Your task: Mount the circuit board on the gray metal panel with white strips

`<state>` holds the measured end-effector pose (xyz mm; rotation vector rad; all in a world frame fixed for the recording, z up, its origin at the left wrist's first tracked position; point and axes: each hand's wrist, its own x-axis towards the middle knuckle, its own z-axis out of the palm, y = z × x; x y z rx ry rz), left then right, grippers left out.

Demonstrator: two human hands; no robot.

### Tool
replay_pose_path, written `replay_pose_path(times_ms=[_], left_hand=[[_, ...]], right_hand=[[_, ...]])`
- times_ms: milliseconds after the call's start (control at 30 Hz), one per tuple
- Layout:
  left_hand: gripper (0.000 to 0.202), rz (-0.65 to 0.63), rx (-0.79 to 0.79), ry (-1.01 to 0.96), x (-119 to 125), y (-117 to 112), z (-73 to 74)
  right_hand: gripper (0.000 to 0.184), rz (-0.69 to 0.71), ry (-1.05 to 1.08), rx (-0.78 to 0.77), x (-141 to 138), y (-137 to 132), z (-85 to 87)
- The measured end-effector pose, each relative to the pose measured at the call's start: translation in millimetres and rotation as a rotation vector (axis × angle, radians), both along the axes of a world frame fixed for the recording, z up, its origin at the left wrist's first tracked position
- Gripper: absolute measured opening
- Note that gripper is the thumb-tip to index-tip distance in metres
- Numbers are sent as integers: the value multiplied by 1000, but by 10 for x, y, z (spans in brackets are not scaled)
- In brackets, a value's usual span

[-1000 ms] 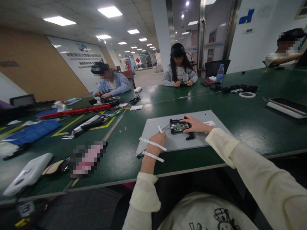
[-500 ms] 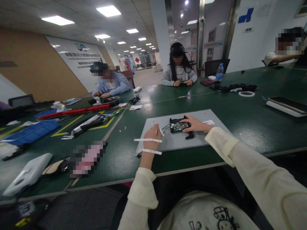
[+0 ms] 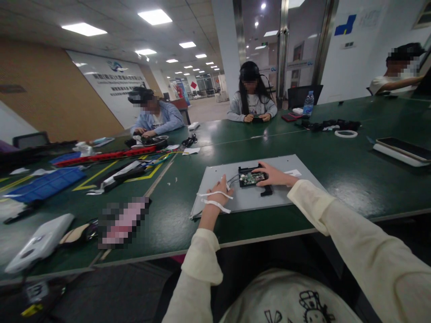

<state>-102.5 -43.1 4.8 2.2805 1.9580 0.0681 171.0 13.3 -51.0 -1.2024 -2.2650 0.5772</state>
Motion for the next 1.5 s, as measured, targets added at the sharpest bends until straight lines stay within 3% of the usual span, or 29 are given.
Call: replay_pose_path(times_ms=[267,467,567,700,867,1100,1300,1500], left_hand=[[71,-45,-4,69,-64,13,-71],[62,-44,289,133,238,-3,106],[49,-109,452,116,482,56,253],[38,-146,585,77,799,205,379],[32,-127,580,50,1039,424,331],[31,-106,551,45,936,572,104],[32,13,487,-77,750,633,61],[37,-21,523,-206,746,669,76]], right_hand=[[86,-12,30,46,-25,-70,60],[47,-90,383,207,-80,-124,269],[43,-69,602,28,-159,-202,382],[51,34,661,-296,-284,-352,487],[49,85,643,-398,-336,-441,563],[38,46,811,-395,-247,-412,623],[35,-94,1080,-340,-119,-289,573],[24,-224,923,-591,-70,-138,343]])
